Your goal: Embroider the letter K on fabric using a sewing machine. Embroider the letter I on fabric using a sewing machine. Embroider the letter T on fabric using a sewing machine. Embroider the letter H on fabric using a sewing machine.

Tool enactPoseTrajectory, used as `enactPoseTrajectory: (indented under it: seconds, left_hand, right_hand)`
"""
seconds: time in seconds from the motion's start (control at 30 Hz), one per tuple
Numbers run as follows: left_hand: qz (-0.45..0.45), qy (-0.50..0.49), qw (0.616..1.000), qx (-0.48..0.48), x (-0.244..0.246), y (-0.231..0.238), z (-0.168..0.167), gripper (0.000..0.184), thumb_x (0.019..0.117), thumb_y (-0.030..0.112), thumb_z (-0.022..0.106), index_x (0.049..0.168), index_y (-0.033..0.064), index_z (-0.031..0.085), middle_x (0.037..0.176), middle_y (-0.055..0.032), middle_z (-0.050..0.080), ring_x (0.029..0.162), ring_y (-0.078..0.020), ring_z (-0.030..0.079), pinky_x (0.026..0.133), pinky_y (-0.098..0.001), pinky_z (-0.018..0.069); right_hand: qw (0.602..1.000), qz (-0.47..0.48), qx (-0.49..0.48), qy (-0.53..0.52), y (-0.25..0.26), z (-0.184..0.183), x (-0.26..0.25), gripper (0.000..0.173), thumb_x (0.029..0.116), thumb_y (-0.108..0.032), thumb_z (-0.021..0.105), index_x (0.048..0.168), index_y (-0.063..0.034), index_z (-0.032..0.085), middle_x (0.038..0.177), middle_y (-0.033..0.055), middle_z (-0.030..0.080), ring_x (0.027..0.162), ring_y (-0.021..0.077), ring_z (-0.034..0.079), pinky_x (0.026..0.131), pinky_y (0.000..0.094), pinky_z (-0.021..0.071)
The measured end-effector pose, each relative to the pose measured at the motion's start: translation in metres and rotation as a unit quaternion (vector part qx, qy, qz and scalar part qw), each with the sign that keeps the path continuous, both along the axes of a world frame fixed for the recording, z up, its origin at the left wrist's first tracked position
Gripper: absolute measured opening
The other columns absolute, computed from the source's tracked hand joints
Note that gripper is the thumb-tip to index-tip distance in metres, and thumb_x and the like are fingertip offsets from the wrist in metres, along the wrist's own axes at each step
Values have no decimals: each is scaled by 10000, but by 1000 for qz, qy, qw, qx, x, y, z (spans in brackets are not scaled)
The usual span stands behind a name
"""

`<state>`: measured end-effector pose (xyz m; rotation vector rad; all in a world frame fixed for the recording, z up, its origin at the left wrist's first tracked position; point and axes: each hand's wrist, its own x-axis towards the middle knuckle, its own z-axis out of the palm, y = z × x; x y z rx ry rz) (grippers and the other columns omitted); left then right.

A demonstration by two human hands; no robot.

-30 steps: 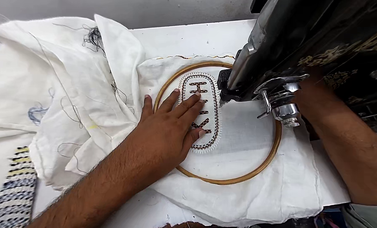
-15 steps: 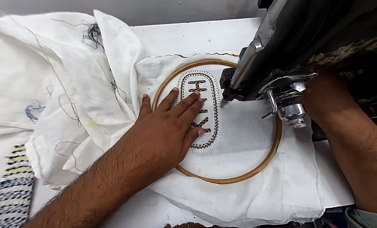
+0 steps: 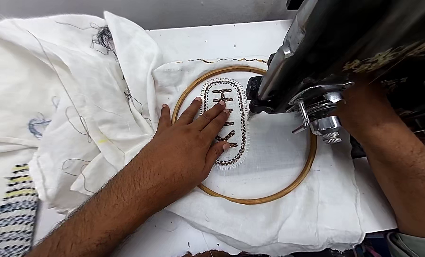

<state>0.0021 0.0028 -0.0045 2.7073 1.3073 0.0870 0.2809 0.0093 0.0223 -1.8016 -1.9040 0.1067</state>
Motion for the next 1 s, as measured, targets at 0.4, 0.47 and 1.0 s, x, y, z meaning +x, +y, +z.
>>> enactPoseTrajectory:
  seconds: [0.4,0.47,1.0]
  left_hand:
    - [-1,-8,1000,12,3,2,-3,633,1072,543,242,1586,227,433,1661,47,368,1545,-345,304,1108,-817,201]
    - [-3,-9,1000,9,3,2,-3,633,1072,548,246,1589,232,429,1666,51,360,1550,-339,293,1115,-815,192]
    - [2,-18,1000,16,2,4,-5,634,1073,542,246,1587,221,431,1660,40,372,1550,-338,292,1118,-812,189]
  right_hand:
    - [1000,9,24,0,2,-5,2,366,974,-271,603,971,94,631,948,269,634,895,340,609,793,538,449]
    - [1000,3,13,-1,2,-3,2,359,973,-250,599,958,107,628,948,288,632,899,371,612,787,566,441]
    - [998,13,63,26,3,-13,2,355,966,-284,622,980,71,628,923,214,621,864,241,581,783,441,452]
